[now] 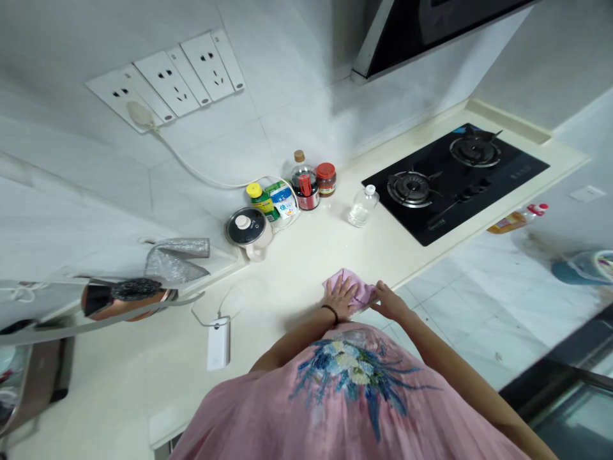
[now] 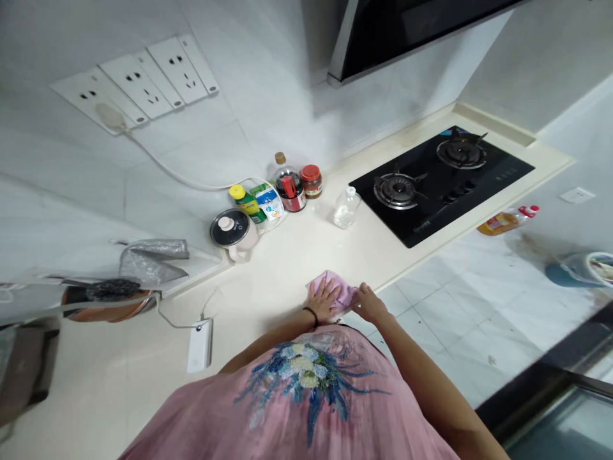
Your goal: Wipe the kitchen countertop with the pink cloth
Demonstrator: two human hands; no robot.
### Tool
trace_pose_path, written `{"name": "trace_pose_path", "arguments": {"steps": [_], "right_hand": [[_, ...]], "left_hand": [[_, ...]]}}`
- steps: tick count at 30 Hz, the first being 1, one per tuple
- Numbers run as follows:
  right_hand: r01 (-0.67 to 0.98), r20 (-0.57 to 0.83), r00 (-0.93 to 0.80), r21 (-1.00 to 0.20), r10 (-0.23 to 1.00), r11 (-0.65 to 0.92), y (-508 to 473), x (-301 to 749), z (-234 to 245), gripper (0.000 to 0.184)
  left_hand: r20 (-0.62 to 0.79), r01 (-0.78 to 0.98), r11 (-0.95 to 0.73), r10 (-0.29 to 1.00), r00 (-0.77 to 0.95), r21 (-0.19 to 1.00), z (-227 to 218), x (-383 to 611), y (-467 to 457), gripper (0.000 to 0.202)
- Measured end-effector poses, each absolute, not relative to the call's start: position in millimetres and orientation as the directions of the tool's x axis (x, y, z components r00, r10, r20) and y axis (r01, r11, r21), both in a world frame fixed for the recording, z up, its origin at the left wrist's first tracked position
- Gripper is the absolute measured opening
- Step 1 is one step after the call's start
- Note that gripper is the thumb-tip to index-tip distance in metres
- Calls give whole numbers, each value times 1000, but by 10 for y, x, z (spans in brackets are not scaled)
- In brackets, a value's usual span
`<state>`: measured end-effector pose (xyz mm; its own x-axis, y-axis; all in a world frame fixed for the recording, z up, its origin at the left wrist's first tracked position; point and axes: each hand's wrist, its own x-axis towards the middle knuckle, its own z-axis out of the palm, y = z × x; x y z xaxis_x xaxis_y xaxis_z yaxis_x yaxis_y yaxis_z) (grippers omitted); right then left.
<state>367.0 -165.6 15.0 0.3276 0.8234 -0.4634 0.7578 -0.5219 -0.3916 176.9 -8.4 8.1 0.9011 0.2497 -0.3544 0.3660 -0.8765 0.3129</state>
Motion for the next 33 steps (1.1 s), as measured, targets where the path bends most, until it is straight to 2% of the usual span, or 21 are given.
{"name": "trace_pose_path", "arguments": {"steps": [3,7,10,14,19,24,30,33], "right_hand": [[742,-467,353,-389,811,-546,-1645,3646,165,66],[732,-502,346,-385,793,-563,-1621,3642,186,69],[726,-512,346,-384,786,-570,-1611,3641,197,75],[695,-522,370,-393,768,-602,-1628,3623,196,80],[666,-523,374,-424,766,-614,-1691,3629,178,85],[643,-488,377,-474,787,-602,-1767,3662,111,78],[675,-451,361,-477,816,-562,-1759,3706,28,75],[691,-457,320,-487,830,-534,-1723,3744,38,71]], "left_hand": [[-408,545,-793,418,812,273,149,1479,298,80],[-480,827,-538,689,542,162,261,1164,1013,80],[-478,898,-424,768,427,119,299,1166,1490,79],[-461,925,-358,804,374,127,344,1623,2003,82],[-467,899,-412,772,431,147,410,2548,2201,85],[-448,725,-655,594,668,213,364,3079,1506,86],[-390,461,-844,340,856,275,215,2639,362,84],[-365,413,-866,301,881,283,179,2073,114,86]]}}
